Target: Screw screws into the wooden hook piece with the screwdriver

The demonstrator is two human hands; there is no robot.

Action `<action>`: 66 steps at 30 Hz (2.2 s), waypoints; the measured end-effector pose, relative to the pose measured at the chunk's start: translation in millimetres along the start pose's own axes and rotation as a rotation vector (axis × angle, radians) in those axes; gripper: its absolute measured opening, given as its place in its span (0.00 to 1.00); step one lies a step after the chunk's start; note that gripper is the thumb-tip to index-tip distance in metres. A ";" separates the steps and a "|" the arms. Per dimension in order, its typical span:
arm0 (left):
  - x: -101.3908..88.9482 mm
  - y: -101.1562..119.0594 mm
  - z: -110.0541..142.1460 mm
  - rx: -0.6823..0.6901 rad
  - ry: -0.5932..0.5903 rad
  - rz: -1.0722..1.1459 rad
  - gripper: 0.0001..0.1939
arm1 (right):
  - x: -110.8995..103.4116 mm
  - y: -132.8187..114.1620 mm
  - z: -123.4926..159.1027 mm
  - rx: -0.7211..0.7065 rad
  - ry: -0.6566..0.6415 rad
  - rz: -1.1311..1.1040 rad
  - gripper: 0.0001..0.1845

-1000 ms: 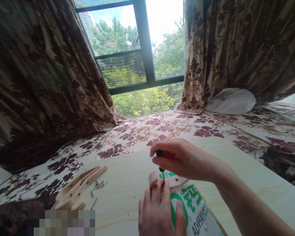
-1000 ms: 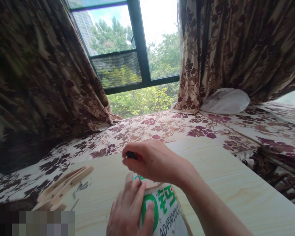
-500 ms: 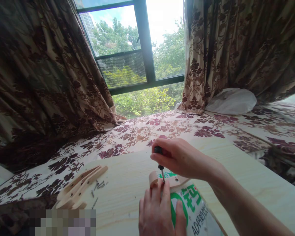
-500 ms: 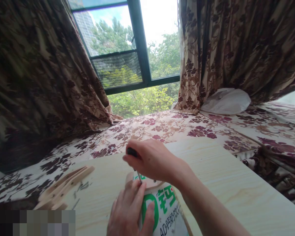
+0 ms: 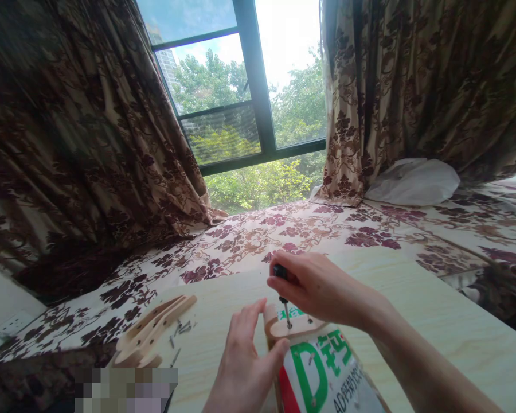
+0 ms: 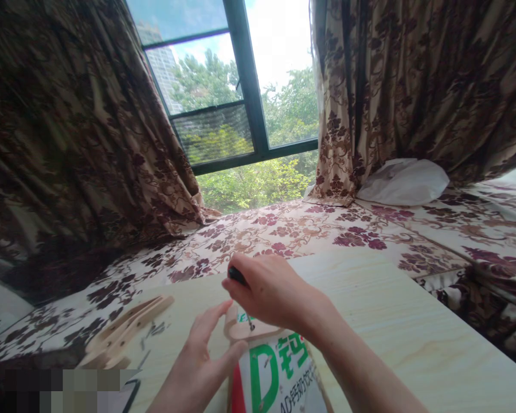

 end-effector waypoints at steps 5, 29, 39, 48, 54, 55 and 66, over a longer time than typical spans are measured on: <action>10.9 0.2 -19.1 -0.145 -0.294 0.363 0.25 | -2.6 -1.3 2.4 0.000 -0.006 0.030 0.06; 35.8 -13.2 -11.3 -0.194 -0.172 0.679 0.14 | 3.9 4.9 2.2 -0.015 -0.052 -0.109 0.06; 37.0 -13.5 -10.9 -0.162 -0.167 0.678 0.13 | 6.5 6.1 1.4 0.011 -0.048 -0.161 0.05; 38.7 -20.0 -10.7 -0.144 -0.163 0.690 0.13 | 9.8 9.3 -0.4 0.073 -0.013 -0.118 0.09; 38.5 -22.4 -8.7 -0.157 -0.164 0.676 0.13 | 6.5 8.2 0.5 -0.002 -0.037 -0.171 0.09; 38.3 -22.9 -8.7 -0.155 -0.172 0.671 0.13 | 7.8 9.3 -0.5 0.018 -0.026 -0.158 0.11; 36.9 -23.0 -9.1 -0.130 -0.192 0.644 0.11 | 11.3 7.8 -1.6 -0.008 -0.044 -0.150 0.13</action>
Point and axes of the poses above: each hand's wrist, its own z-axis away from the middle knuckle, its own x-axis out of the palm, y = z × x, the point moved 2 cm from there along -z, towards the middle knuckle, and after that the axes turned 14 degrees about z, right-handed, at the moved point
